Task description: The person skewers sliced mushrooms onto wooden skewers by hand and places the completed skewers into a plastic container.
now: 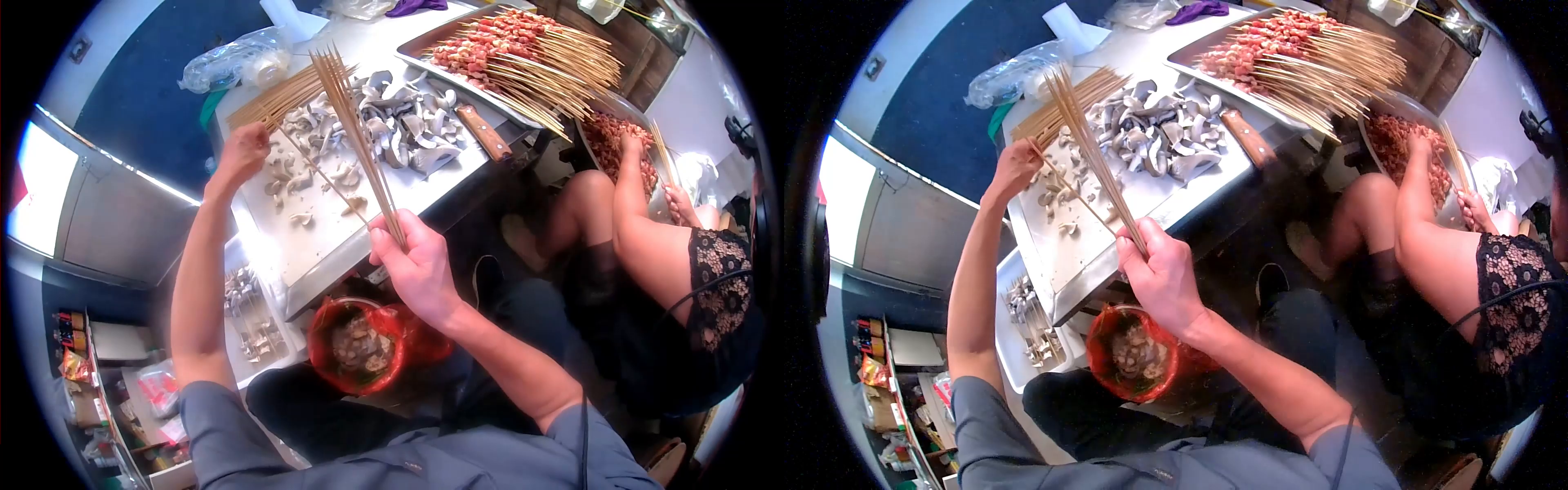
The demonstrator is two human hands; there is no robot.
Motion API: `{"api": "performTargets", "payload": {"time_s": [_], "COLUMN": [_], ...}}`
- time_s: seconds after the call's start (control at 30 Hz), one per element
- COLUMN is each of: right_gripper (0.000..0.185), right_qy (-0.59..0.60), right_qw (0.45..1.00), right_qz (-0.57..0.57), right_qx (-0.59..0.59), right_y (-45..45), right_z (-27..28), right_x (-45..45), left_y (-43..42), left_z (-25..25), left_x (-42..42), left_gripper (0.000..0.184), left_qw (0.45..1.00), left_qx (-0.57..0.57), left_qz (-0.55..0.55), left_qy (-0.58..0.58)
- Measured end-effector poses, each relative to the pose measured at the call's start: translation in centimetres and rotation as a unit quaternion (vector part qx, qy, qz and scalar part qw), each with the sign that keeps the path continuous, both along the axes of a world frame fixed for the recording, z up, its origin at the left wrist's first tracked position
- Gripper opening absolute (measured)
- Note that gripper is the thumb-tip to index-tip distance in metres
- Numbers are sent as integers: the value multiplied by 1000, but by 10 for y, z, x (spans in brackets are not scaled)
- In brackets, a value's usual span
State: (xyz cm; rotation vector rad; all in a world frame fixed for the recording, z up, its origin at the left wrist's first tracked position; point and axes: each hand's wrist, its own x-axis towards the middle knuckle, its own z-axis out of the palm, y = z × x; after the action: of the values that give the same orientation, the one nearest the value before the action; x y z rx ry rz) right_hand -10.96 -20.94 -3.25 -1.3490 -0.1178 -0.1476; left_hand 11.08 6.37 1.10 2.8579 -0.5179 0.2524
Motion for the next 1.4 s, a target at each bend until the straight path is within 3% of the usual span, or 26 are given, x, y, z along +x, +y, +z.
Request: {"api": "performTargets", "payload": {"time_s": [0.07, 0.1, 0.13, 0.17, 0.23, 0.3, 0.4, 0.5, 0.97, 1.17, 1.23, 1.4], "right_gripper": [12, 11, 11, 11, 11, 11, 12, 12, 12, 12, 12, 11], "right_qy": [2, 4, 3, 4, 3, 20, 43, 27, 9, 5, 9, 13], "right_qw": [1000, 1000, 1000, 1000, 999, 997, 993, 993, 985, 985, 987, 987], "right_qz": [3, 7, 9, 17, 30, 39, 55, 61, 82, 73, 68, 65], "right_qx": [-6, -13, -11, -22, -33, -59, -90, -95, -150, -153, -147, -144], "right_y": [-1, 0, 0, 1, 3, 4, 4, 8, 16, 15, 15, 15], "right_z": [0, 1, -1, -4, -6, -7, -4, -13, -15, -17, -18, -21], "right_x": [0, 0, 0, 1, -1, -6, -11, -13, -20, -19, -19, -20], "left_y": [-3, -6, -11, -15, -27, -26, -35, -25, -9, -14, -12, -21], "left_z": [3, 3, 2, 0, -2, -13, -17, -22, -19, -17, -19, -21], "left_x": [-8, -16, -25, -37, -72, -94, -126, -134, -139, -139, -139, -145], "left_gripper": [8, 8, 8, 8, 11, 10, 10, 11, 15, 9, 13, 11], "left_qw": [983, 983, 958, 922, 773, 685, 587, 553, 547, 602, 654, 710], "left_qx": [-180, -178, -281, -382, -611, -692, -782, -813, -831, -793, -751, -701], "left_qz": [20, 22, 9, -2, -22, -59, -59, -33, -45, -72, -82, -66], "left_qy": [37, 36, 55, 72, 170, 218, 200, 179, 85, 53, 28, 1]}}
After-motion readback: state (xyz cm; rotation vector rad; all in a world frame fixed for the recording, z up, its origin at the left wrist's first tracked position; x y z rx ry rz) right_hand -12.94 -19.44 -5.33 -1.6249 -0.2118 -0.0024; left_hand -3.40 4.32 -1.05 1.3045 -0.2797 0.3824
